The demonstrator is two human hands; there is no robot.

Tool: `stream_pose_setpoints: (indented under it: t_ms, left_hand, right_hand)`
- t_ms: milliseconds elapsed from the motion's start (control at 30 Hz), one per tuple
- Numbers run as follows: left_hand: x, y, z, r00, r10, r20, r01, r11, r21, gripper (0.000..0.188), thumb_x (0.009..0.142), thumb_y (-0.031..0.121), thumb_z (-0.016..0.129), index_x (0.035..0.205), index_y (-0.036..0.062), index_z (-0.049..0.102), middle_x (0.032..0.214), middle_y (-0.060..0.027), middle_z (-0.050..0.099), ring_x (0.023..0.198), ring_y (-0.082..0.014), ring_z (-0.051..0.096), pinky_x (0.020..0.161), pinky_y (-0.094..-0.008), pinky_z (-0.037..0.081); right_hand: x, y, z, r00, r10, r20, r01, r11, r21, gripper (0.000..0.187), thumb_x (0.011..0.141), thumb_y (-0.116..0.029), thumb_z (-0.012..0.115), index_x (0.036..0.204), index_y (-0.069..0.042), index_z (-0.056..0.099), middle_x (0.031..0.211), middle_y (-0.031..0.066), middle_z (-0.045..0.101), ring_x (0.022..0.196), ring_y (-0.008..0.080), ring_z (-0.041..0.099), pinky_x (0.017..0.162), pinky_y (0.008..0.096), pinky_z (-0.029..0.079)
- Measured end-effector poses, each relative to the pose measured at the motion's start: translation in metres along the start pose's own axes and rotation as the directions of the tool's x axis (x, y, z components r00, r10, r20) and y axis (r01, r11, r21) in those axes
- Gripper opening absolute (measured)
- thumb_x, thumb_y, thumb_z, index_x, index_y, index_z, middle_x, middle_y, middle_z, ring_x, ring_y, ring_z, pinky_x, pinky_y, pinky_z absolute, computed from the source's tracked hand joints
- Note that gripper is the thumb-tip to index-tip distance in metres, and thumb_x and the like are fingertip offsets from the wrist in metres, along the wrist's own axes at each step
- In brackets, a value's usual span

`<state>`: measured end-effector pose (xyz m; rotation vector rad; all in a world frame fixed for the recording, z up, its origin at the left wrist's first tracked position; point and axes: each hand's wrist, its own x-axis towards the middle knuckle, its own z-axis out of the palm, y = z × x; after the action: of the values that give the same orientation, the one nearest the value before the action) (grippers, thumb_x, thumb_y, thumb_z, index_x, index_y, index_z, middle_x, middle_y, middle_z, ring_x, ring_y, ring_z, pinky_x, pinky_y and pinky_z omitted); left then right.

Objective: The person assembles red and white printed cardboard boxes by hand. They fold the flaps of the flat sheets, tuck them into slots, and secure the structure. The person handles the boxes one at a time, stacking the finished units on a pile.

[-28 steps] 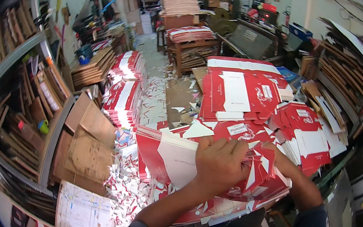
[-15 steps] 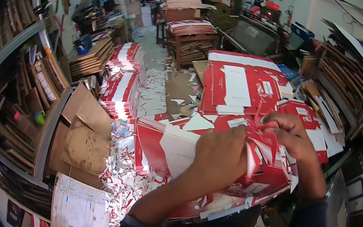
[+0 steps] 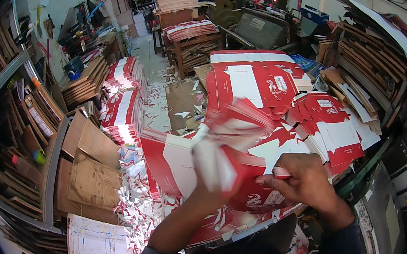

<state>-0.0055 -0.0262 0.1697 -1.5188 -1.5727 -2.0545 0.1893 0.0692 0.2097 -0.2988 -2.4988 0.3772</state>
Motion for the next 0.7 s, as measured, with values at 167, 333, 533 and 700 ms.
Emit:
stream_pose_setpoints:
  t_ms: [167, 333, 533, 700]
  left_hand:
    - [0.041, 0.023, -0.033, 0.933, -0.356, 0.051, 0.266, 0.588, -0.764, 0.039, 0.104, 0.034, 0.049, 0.074, 0.0135, 0.035, 0.063, 0.0040, 0.028, 0.054, -0.0095, 0.027, 0.050, -0.0267, 0.023]
    - [0.059, -0.002, -0.143, 0.802, -0.468, -0.371, 0.144, 0.755, -0.640, 0.039, 0.101, 0.032, 0.053, 0.069, 0.0186, 0.035, 0.058, 0.0067, 0.025, 0.045, -0.0066, 0.022, 0.044, -0.0260, 0.018]
    - [-0.062, -0.170, -0.297, 0.801, -0.141, -0.582, 0.547, 0.570, 0.613, 0.049, 0.100, 0.042, 0.047, 0.093, -0.0034, 0.063, 0.080, -0.0229, 0.068, 0.079, -0.0369, 0.068, 0.074, -0.0500, 0.050]
    - [-0.143, -0.187, -0.306, 0.605, -0.657, -0.449, 0.690, 0.152, 0.707, 0.097, 0.080, 0.039, 0.076, 0.146, -0.0094, 0.024, 0.145, -0.0325, 0.037, 0.135, -0.0430, 0.040, 0.112, -0.0483, 0.035]
  right_hand:
    - [-0.001, 0.011, 0.002, 1.000, 0.021, -0.019, -0.020, 1.000, 0.007, 0.039, 0.080, -0.037, 0.082, 0.072, -0.007, 0.058, 0.056, 0.0071, 0.055, 0.048, 0.0250, 0.058, 0.049, 0.0365, 0.045]
    - [-0.005, 0.015, 0.008, 0.995, 0.065, -0.072, -0.060, 0.996, 0.070, 0.040, 0.079, -0.037, 0.083, 0.071, -0.006, 0.058, 0.054, 0.0074, 0.053, 0.046, 0.0245, 0.057, 0.048, 0.0359, 0.044]
    - [0.002, 0.002, 0.005, 0.995, 0.059, -0.074, -0.049, 0.990, 0.131, 0.029, 0.077, -0.026, 0.086, 0.079, -0.004, 0.067, 0.061, 0.0112, 0.061, 0.047, 0.0224, 0.057, 0.047, 0.0332, 0.043]
    - [0.002, 0.002, 0.005, 0.993, 0.036, -0.108, -0.026, 0.996, 0.089, 0.031, 0.074, -0.022, 0.088, 0.076, -0.002, 0.065, 0.059, 0.0115, 0.060, 0.047, 0.0225, 0.057, 0.047, 0.0329, 0.042]
